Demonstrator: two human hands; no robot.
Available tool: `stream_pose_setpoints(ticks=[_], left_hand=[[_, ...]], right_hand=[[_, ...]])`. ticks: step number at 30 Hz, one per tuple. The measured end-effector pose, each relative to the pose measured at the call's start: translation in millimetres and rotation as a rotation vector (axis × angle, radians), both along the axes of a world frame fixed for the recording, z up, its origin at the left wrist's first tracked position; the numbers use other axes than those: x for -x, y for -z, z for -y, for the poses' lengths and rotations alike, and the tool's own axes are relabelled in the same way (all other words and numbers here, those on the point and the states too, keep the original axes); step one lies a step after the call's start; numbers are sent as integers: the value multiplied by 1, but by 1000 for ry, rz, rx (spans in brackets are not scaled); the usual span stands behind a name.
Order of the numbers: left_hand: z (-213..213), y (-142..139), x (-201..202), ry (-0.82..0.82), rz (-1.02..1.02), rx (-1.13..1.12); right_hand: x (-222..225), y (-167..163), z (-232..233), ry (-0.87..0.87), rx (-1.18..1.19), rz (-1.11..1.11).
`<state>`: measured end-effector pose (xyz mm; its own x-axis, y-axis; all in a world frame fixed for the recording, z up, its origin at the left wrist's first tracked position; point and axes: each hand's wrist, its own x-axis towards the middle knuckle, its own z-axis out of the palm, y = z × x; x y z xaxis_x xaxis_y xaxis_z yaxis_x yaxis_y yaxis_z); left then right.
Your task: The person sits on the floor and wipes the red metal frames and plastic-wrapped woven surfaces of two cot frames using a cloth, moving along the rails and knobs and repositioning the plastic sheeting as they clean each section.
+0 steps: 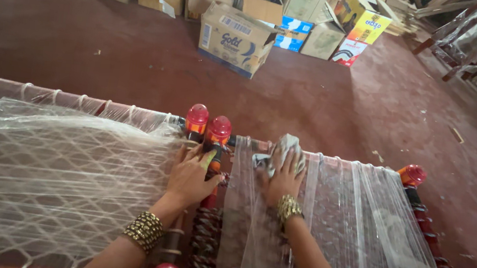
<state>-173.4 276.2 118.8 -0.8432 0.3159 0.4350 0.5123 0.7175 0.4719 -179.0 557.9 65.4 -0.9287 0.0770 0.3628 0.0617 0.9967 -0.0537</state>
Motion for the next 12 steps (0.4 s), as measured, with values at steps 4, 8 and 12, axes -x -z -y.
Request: stream_pose_setpoints(ticks=[4,8,12], left_hand=[[0,2,-1,-9,8,25],[-2,1,-2,1,-26,43],[-2,8,-4,-33,5,110]], right_hand=[[-74,0,16,-141,10,237],[-166,1,37,-386,-117,393],[-214,4,51,-673,-167,86]])
